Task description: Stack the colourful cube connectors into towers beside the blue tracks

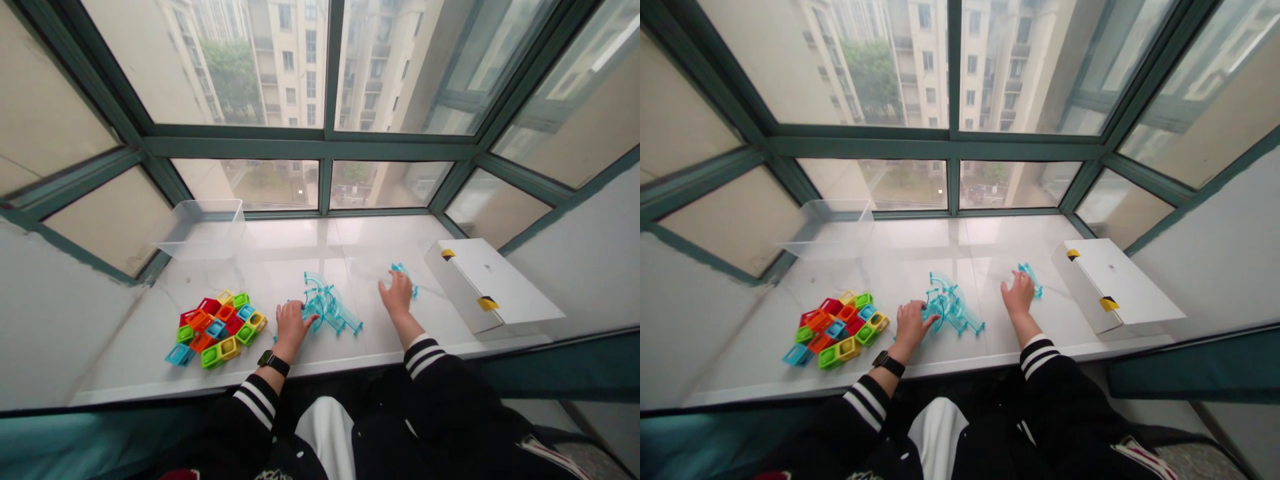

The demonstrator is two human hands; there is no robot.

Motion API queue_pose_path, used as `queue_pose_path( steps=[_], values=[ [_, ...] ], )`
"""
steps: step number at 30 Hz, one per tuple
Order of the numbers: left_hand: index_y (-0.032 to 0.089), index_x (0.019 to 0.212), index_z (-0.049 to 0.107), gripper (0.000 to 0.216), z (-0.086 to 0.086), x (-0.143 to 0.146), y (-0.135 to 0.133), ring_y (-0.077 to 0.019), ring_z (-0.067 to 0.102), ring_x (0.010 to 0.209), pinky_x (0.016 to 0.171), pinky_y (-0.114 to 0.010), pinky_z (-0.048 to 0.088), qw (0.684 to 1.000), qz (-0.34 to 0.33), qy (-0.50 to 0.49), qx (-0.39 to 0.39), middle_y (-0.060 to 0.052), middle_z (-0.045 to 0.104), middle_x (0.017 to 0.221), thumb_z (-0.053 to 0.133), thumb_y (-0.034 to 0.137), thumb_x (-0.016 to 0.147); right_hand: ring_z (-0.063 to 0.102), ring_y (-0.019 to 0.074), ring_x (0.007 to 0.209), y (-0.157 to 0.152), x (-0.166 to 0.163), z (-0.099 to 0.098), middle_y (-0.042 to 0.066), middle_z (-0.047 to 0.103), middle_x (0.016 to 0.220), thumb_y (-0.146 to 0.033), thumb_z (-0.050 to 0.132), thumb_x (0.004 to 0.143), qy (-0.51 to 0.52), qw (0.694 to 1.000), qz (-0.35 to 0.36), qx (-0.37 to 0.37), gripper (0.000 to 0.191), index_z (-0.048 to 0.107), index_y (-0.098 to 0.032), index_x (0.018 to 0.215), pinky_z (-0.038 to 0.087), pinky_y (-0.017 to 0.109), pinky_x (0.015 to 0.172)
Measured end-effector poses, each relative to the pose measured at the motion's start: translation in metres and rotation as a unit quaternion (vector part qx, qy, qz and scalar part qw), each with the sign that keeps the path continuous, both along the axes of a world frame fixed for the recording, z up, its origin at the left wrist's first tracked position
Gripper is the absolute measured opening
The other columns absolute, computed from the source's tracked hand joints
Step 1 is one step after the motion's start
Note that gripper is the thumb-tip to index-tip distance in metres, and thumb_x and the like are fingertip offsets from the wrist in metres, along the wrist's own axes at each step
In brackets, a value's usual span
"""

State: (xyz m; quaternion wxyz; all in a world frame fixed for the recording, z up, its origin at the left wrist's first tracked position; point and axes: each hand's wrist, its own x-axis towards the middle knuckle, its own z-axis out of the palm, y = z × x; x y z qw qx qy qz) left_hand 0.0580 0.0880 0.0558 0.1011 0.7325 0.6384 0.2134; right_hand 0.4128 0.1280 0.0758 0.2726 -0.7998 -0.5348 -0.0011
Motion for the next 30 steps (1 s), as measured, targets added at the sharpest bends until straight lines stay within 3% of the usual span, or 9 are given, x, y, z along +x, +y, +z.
queue_pose_path(
  steps=[3,6,8,13,16,19,24,30],
  values=[
    [0.022,0.108,0.063,0.03,-0.001,-0.004,0.001,-0.0322,0.062,0.112,0.118,-0.056,0.031,1.0,0.005,-0.015,-0.007,-0.011,0.071,0.111,0.064,0.05,0.098,0.05,0.0403,0.139,0.009,0.061,0.001,0.03,0.052,0.149,-0.038,0.069,0.092,0.013,0.99,-0.121,-0.073,0.067,0.05,-0.011,0.15,0.042,0.053,0.113],
    [0.022,0.106,0.063,0.031,-0.002,-0.006,0.003,-0.0317,0.063,0.108,0.111,-0.052,0.039,1.0,0.009,-0.026,-0.014,-0.01,0.071,0.108,0.066,0.051,0.096,0.063,0.042,0.126,0.01,0.09,-0.003,0.032,0.063,0.133,-0.036,0.068,0.093,0.053,0.975,-0.126,-0.173,0.054,0.061,-0.011,0.14,0.05,0.053,0.1],
    [0.021,0.105,0.063,0.035,-0.002,-0.007,0.005,-0.0313,0.063,0.106,0.105,-0.049,0.044,0.999,0.015,-0.038,-0.019,-0.01,0.07,0.106,0.07,0.052,0.093,0.068,0.0399,0.119,0.008,0.088,-0.007,0.031,0.067,0.126,-0.032,0.066,0.093,0.064,0.975,-0.105,-0.185,0.044,0.066,-0.011,0.132,0.052,0.05,0.096],
    [0.021,0.104,0.06,0.041,-0.004,-0.01,0.007,-0.0291,0.065,0.105,0.097,-0.044,0.05,0.994,0.01,-0.108,-0.019,-0.009,0.069,0.105,0.079,0.051,0.084,0.068,0.0268,0.121,-0.004,0.029,-0.013,0.019,0.071,0.129,-0.037,0.067,0.095,0.086,0.986,-0.012,-0.143,0.043,0.063,-0.017,0.133,0.051,0.034,0.1],
    [0.022,0.101,0.058,0.04,-0.006,-0.015,0.005,-0.0279,0.066,0.106,0.098,-0.043,0.051,0.987,0.003,-0.159,-0.008,-0.008,0.069,0.105,0.079,0.051,0.083,0.071,0.0241,0.112,-0.014,-0.033,-0.005,0.011,0.075,0.121,-0.036,0.07,0.092,0.139,0.975,0.143,-0.102,0.04,0.06,-0.021,0.128,0.051,0.034,0.098],
    [0.022,0.098,0.056,0.039,-0.007,-0.019,0.002,-0.0277,0.067,0.107,0.098,-0.044,0.052,0.98,0.006,-0.2,0.001,-0.007,0.068,0.105,0.077,0.052,0.083,0.072,0.0243,0.103,-0.022,-0.092,0.011,0.007,0.076,0.11,-0.038,0.077,0.087,0.148,0.953,0.232,-0.129,0.039,0.06,-0.024,0.119,0.051,0.033,0.089],
    [0.024,0.091,0.052,0.042,-0.005,-0.023,-0.001,-0.0282,0.066,0.112,0.102,-0.045,0.052,0.976,0.008,-0.216,0.017,-0.007,0.066,0.108,0.079,0.055,0.081,0.071,0.0259,0.089,-0.024,-0.15,0.03,0.007,0.075,0.098,-0.044,0.079,0.085,0.113,0.937,0.267,-0.194,0.04,0.058,-0.023,0.112,0.046,0.031,0.074],
    [0.024,0.093,0.052,0.041,-0.001,-0.021,-0.001,-0.0296,0.061,0.126,0.108,-0.046,0.049,0.979,-0.028,-0.193,0.059,-0.012,0.064,0.132,0.082,0.049,0.08,0.068,0.0227,0.092,-0.02,-0.161,0.032,0.005,0.071,0.097,-0.034,0.07,0.087,0.155,0.945,0.258,-0.128,0.019,0.058,-0.024,0.099,0.048,0.03,0.08]
  ],
)
